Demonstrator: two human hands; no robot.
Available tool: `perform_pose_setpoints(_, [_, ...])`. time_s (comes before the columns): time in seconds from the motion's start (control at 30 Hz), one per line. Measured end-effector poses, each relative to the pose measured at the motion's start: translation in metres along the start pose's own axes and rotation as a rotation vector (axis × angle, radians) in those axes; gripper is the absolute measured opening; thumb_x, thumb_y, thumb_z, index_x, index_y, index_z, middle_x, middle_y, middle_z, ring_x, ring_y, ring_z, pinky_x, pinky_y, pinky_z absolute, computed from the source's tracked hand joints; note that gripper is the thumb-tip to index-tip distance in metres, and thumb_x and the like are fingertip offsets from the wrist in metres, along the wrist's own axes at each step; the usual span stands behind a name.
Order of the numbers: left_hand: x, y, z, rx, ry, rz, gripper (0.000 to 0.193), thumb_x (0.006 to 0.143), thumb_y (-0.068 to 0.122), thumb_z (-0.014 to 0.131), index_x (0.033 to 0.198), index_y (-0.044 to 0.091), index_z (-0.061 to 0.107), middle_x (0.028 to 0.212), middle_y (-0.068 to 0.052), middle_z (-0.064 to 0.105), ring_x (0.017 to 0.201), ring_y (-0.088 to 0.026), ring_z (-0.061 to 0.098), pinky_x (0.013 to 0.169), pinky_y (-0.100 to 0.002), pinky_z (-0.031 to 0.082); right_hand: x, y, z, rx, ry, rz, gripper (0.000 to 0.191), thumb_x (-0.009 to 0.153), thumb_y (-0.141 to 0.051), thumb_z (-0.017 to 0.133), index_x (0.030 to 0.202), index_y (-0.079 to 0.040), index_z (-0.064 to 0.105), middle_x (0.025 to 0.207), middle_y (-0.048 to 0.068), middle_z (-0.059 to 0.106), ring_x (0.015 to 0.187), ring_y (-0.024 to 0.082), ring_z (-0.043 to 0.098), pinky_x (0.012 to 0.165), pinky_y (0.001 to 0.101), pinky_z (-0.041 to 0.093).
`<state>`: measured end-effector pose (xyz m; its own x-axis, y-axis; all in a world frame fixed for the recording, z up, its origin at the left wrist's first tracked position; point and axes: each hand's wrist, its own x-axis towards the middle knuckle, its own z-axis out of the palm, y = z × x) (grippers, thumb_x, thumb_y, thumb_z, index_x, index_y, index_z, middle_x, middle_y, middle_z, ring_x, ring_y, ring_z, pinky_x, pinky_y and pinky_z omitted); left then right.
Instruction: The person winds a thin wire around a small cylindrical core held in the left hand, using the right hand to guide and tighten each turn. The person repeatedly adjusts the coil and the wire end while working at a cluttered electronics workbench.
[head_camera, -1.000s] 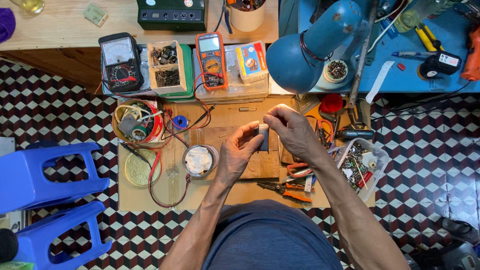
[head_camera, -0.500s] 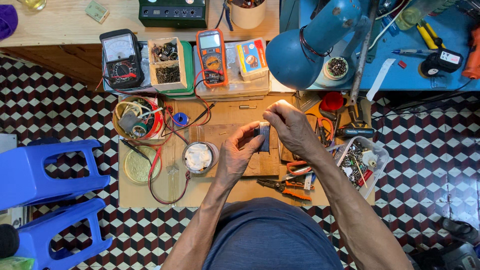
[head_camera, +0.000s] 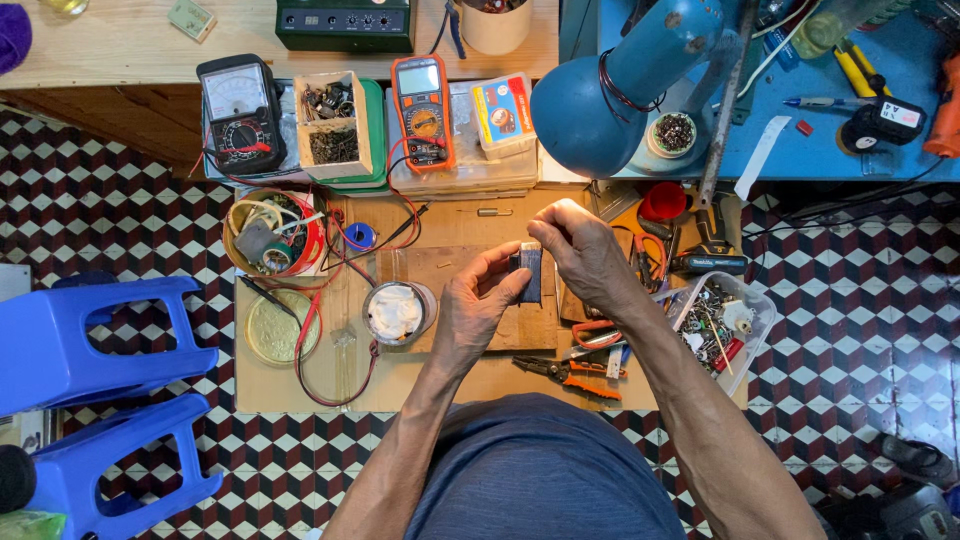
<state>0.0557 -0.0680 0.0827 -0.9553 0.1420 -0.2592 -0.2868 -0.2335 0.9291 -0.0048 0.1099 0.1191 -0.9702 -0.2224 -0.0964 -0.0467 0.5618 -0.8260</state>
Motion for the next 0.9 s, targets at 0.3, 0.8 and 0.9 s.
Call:
perform_pose_setpoints(0.3, [0.0033, -0.0052, 0.0014, -0.051, 0.005, 0.000, 0.045, 0.095, 0.016, 0.071, 0.137, 0.002, 0.063, 0.117, -0.012, 0.074, 0.102, -0.014, 0.070, 0.086, -0.028, 0.060, -0.0015, -0.0017, -0.0015, -0.006, 0.037, -0.003, 0.026, 0.101, -0.028, 0.063, 0.098, -0.003, 0.064, 0.080, 0.005, 0.058, 0.071, 0.014, 0.056, 0.064, 0.0337, 0.048])
perform_pose_setpoints(0.8, [-0.0029, 0.0011, 0.0022, -0.028, 0.006, 0.015, 0.047, 0.095, 0.019, 0.072, 0.138, 0.002, 0.061, 0.120, -0.014, 0.073, 0.106, -0.016, 0.071, 0.088, -0.029, 0.061, -0.0011, 0.0015, 0.0017, 0.039, -0.003, 0.055, 0.024, 0.100, -0.026, 0.063, 0.098, -0.003, 0.067, 0.079, 0.005, 0.063, 0.072, 0.014, 0.059, 0.065, 0.0338, 0.049])
perform_pose_setpoints(0.9, [-0.0026, 0.0002, 0.0018, -0.019, 0.005, 0.008, 0.048, 0.094, 0.018, 0.071, 0.138, 0.002, 0.061, 0.119, -0.013, 0.073, 0.106, -0.016, 0.071, 0.089, -0.029, 0.061, 0.0001, 0.0077, 0.0024, 0.078, -0.029, 0.076, 0.023, 0.100, -0.027, 0.063, 0.097, -0.004, 0.068, 0.075, 0.001, 0.062, 0.069, 0.011, 0.057, 0.063, 0.0310, 0.048])
